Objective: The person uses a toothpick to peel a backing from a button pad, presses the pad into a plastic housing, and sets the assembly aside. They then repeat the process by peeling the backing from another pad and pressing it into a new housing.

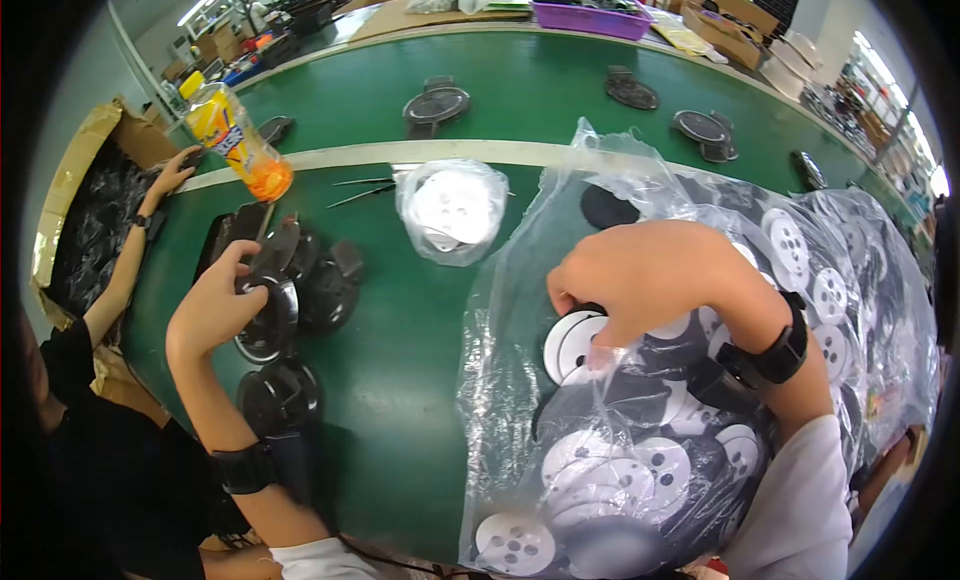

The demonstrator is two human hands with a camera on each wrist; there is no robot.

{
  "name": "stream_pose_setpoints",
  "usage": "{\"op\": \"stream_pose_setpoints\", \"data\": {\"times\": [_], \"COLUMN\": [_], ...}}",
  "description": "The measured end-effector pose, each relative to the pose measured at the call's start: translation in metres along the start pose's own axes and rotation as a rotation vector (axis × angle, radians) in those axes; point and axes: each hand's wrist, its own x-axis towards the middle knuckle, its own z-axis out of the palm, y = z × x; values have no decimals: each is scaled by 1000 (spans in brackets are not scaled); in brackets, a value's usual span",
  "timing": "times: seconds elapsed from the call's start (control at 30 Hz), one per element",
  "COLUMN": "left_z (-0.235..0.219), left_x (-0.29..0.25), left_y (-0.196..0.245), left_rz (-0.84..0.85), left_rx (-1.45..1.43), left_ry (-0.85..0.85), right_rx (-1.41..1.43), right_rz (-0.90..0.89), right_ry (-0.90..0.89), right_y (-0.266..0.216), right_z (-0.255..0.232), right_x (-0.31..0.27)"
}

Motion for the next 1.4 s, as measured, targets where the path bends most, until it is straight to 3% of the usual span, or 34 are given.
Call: {"op": "stream_pose_setpoints", "data": {"times": [0.03,0.07,0.13,0.2,0.27,0.37,0.43,0.5,0.53,0.57,0.63,0.67,0.8,0.9,1.0,1.17,1.23,1.37,1.4], "left_z": [0,-1,-4,-5,-8,-6,5,19,25,31,43,47,57,58,59,57,58,57,57], "left_x": [-3,-5,-7,-8,-13,-24,-30,-32,-33,-31,-22,-21,-20,-22,-21,-18,-17,-17,-18], "left_y": [7,12,16,17,25,59,76,96,102,104,105,107,113,113,112,110,109,108,108], "left_rz": [8,20,25,51,76,91,393,460,518,514,603,622,566,493,473,464,469,467,468], "left_rx": [-9,23,67,34,-2,-108,-522,-600,-680,-682,-653,-649,-781,-905,-902,-955,-947,-943,-932], "left_ry": [-8,43,129,100,74,92,49,39,30,26,43,64,53,32,103,154,197,230,228], "right_rx": [-11,49,97,149,185,346,425,642,747,751,383,414,430,375,562,501,173,119,203], "right_rz": [28,-71,-136,-210,-346,-340,-328,-306,-484,-482,-374,-379,-370,-475,-360,-315,-439,-482,-482], "right_ry": [-81,33,37,42,335,484,387,248,323,319,310,288,294,386,313,259,609,435,321], "right_y": [0,3,7,11,14,14,9,10,13,13,12,11,15,17,10,1,-1,-1,-2], "right_z": [-1,4,2,-3,-13,-25,-38,-40,-29,-25,-20,-13,12,12,-7,-14,-13,-1,1], "right_x": [0,-1,1,3,-2,-13,-24,-31,-23,-18,-6,4,28,29,14,8,6,3,3]}}
